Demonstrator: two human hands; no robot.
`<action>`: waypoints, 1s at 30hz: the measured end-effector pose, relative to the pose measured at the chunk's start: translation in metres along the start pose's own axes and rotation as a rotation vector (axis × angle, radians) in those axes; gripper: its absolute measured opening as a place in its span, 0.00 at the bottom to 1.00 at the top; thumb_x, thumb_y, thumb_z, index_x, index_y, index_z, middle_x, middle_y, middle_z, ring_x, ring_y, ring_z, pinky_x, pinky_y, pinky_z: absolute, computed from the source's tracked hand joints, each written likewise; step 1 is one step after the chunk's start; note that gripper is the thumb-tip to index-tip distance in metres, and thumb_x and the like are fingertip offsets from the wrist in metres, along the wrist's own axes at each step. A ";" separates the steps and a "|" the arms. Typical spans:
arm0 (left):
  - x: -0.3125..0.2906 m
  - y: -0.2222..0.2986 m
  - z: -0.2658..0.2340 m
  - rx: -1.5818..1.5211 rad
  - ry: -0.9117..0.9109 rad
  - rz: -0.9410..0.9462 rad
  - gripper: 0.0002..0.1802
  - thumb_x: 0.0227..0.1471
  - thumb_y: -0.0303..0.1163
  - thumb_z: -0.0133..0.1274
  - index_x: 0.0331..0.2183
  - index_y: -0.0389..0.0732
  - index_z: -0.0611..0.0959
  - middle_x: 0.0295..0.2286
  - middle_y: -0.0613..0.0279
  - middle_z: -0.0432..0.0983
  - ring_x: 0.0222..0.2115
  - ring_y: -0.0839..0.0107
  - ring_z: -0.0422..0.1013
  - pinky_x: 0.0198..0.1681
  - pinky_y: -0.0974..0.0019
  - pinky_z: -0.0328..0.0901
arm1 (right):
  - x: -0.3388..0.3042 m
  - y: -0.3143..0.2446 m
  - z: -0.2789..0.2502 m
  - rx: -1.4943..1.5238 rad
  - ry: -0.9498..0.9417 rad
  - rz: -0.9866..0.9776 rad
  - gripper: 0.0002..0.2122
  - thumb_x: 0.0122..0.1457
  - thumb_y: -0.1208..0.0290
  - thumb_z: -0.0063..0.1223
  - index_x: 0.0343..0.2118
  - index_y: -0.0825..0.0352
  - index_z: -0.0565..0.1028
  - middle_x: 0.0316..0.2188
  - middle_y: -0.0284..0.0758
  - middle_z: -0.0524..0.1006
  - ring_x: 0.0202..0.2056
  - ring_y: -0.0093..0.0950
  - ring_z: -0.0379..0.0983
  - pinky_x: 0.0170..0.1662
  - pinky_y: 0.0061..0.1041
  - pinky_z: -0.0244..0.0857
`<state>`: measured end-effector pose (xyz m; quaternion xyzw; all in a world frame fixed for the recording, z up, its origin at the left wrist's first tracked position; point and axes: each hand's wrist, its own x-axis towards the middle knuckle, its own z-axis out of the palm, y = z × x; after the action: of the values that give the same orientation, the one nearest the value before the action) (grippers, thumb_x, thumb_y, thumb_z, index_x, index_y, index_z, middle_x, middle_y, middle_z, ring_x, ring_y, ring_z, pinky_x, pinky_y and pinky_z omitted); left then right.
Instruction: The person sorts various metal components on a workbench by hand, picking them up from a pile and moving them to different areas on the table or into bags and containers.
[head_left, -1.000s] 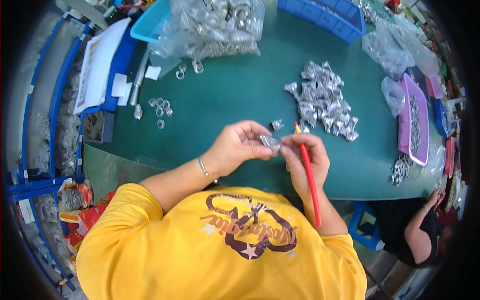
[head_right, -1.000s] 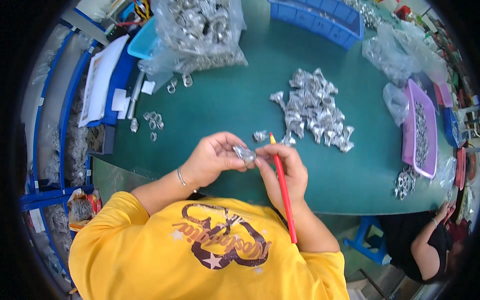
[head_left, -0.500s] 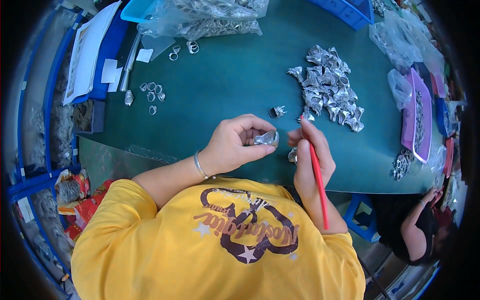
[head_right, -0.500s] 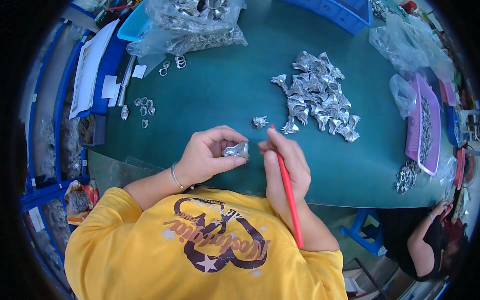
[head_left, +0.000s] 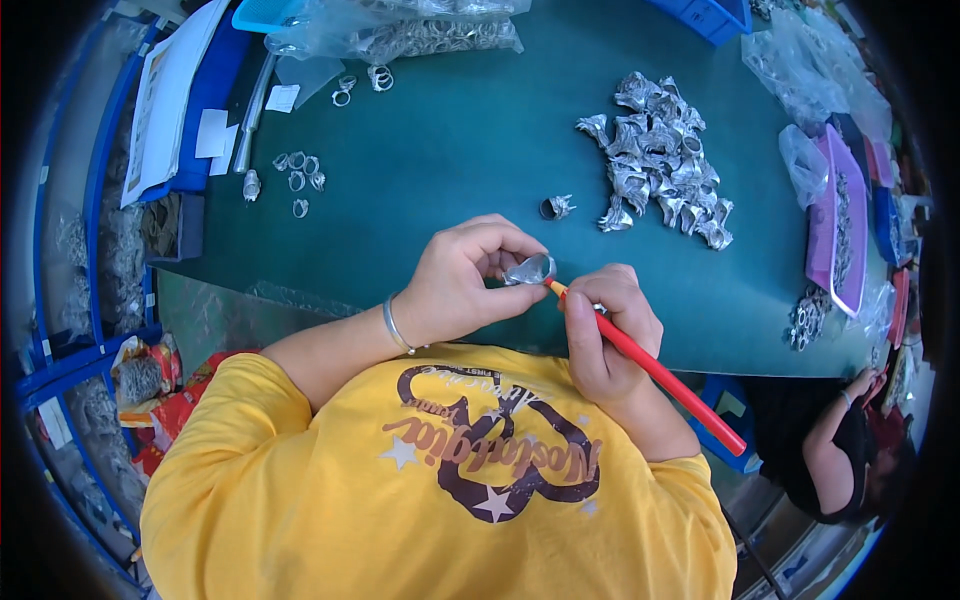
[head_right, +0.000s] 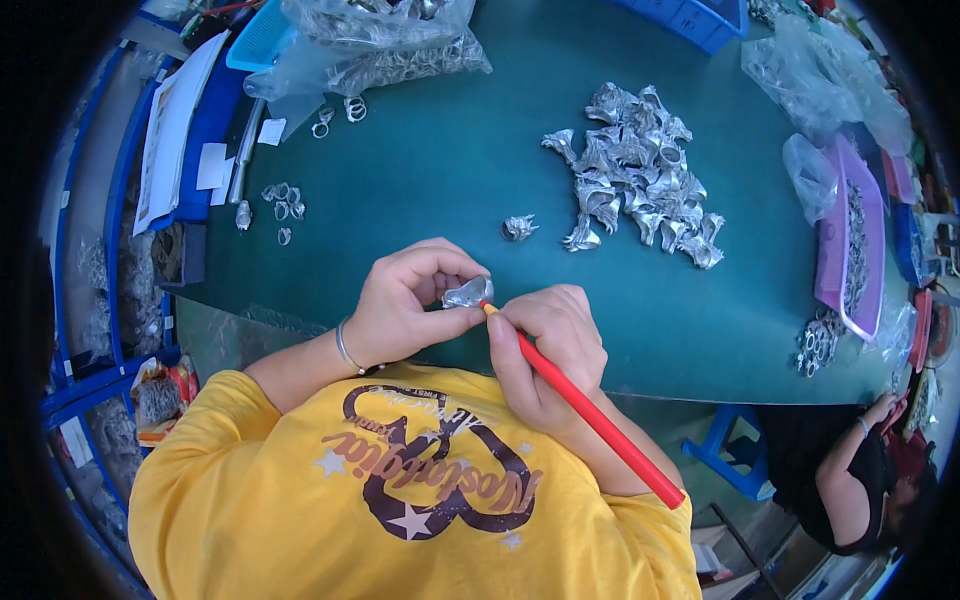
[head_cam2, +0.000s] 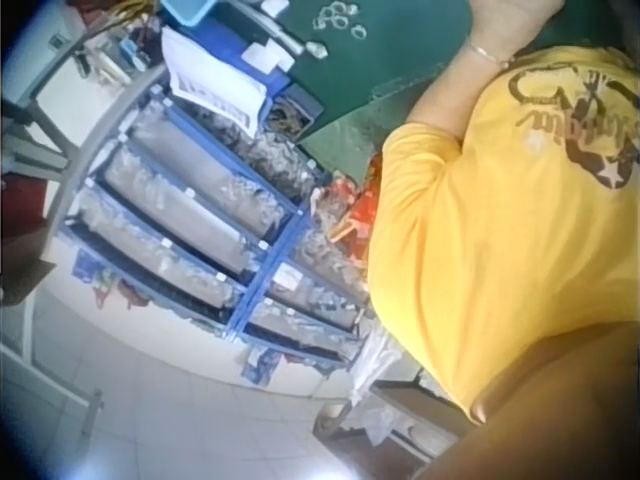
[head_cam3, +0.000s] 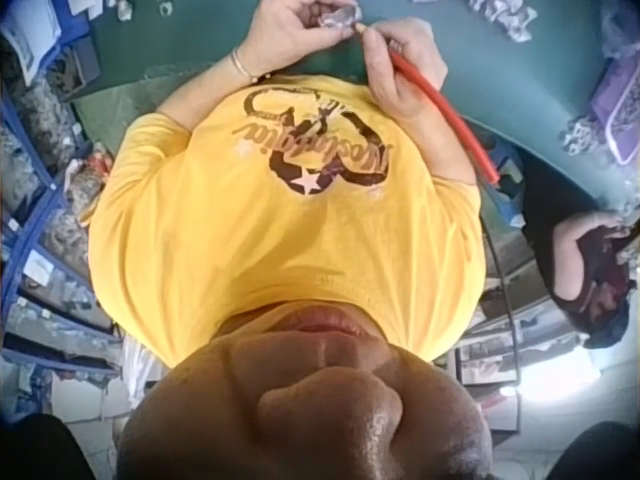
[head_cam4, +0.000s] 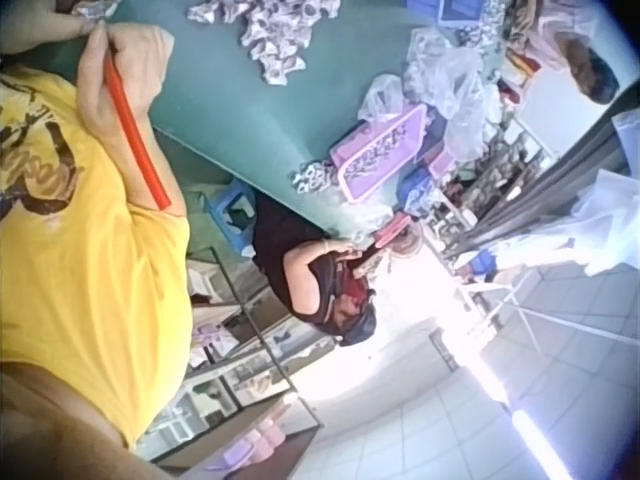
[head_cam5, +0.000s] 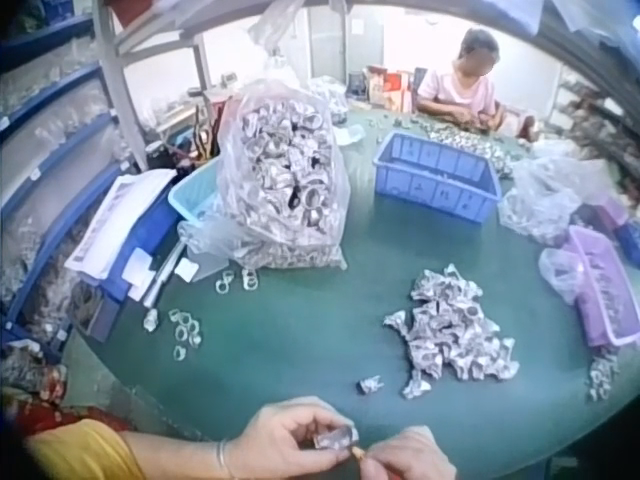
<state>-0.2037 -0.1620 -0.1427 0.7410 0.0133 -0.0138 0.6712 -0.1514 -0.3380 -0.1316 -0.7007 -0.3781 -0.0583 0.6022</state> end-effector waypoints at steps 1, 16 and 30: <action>0.000 -0.001 -0.001 -0.025 0.002 -0.015 0.16 0.41 0.16 0.60 0.37 0.33 0.78 0.35 0.61 0.72 0.34 0.78 0.71 0.36 0.77 0.67 | 0.001 0.000 0.000 -0.036 0.001 0.013 0.05 0.50 0.84 0.54 0.28 0.69 0.71 0.22 0.36 0.74 0.22 0.30 0.70 0.30 0.26 0.60; -0.001 0.004 0.002 0.065 0.058 0.303 0.30 0.40 0.15 0.60 0.47 0.35 0.69 0.36 0.56 0.73 0.33 0.72 0.72 0.38 0.71 0.69 | -0.007 0.010 0.001 0.639 0.064 0.629 0.14 0.50 0.88 0.57 0.35 0.68 0.66 0.35 0.38 0.75 0.34 0.19 0.71 0.38 0.17 0.68; 0.051 0.057 -0.047 0.603 0.232 0.910 0.11 0.37 0.20 0.63 0.28 0.40 0.82 0.29 0.60 0.73 0.30 0.65 0.71 0.35 0.65 0.66 | -0.007 0.011 -0.006 0.493 0.217 0.517 0.09 0.54 0.87 0.50 0.34 0.68 0.64 0.39 0.47 0.76 0.37 0.30 0.76 0.40 0.23 0.71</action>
<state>-0.1505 -0.1206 -0.0836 0.8278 -0.2387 0.3559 0.3620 -0.1473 -0.3467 -0.1428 -0.5970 -0.1251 0.1146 0.7841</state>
